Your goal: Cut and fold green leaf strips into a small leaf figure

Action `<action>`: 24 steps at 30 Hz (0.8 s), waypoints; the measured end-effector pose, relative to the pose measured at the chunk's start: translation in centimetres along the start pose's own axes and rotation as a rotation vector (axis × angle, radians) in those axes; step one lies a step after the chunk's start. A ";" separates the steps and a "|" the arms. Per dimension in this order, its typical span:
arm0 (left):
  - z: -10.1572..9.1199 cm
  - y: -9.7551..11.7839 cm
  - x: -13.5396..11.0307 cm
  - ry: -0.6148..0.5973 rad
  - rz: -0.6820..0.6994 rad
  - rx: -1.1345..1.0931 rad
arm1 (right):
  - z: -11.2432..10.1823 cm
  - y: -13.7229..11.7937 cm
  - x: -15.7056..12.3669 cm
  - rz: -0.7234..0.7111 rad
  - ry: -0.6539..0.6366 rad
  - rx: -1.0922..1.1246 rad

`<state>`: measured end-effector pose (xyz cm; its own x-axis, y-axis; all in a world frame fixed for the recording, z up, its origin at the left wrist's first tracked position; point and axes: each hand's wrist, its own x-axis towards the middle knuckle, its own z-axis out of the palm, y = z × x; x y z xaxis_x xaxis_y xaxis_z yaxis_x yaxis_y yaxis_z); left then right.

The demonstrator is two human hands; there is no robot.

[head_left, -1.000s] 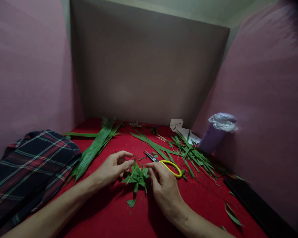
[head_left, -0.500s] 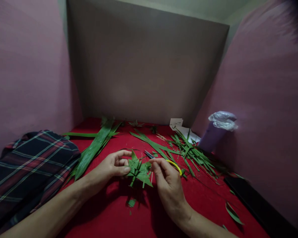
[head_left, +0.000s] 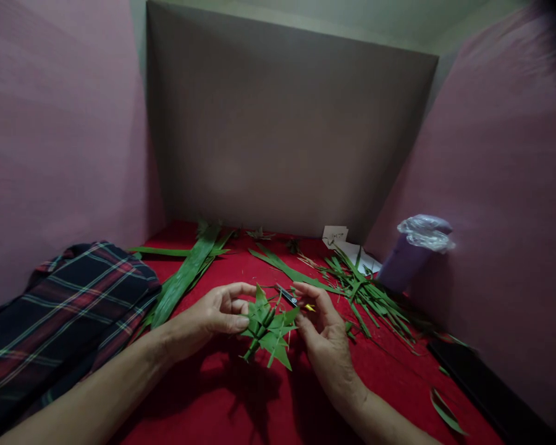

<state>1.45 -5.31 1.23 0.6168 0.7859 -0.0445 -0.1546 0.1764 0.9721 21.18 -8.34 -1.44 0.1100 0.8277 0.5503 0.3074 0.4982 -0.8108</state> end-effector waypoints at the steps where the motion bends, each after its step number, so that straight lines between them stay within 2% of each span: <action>1: 0.0 0.0 0.0 0.002 -0.002 -0.008 | -0.1 -0.1 0.0 -0.024 -0.037 0.001; 5: 0.2 -0.1 -0.1 0.015 -0.008 -0.006 | -0.3 -0.7 0.1 -0.113 -0.200 0.028; 7: 0.2 0.0 -0.1 0.017 -0.007 0.013 | -0.4 -0.8 0.1 -0.149 -0.232 -0.009; 13: 0.1 0.6 -0.3 0.027 0.037 0.019 | -0.5 -1.0 0.0 -0.329 -0.221 -0.136; 17: 0.3 1.0 -0.3 0.070 0.032 -0.075 | -0.6 -1.0 -0.1 -0.466 -0.223 -0.236; 24: -0.1 0.2 0.3 0.276 0.023 -0.184 | -0.8 -1.2 -0.1 -0.562 -0.047 -0.410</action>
<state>1.49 -5.02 1.37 0.3832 0.9173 -0.1084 -0.3181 0.2412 0.9169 21.58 -9.21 -0.33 -0.2088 0.4879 0.8476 0.6390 0.7242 -0.2594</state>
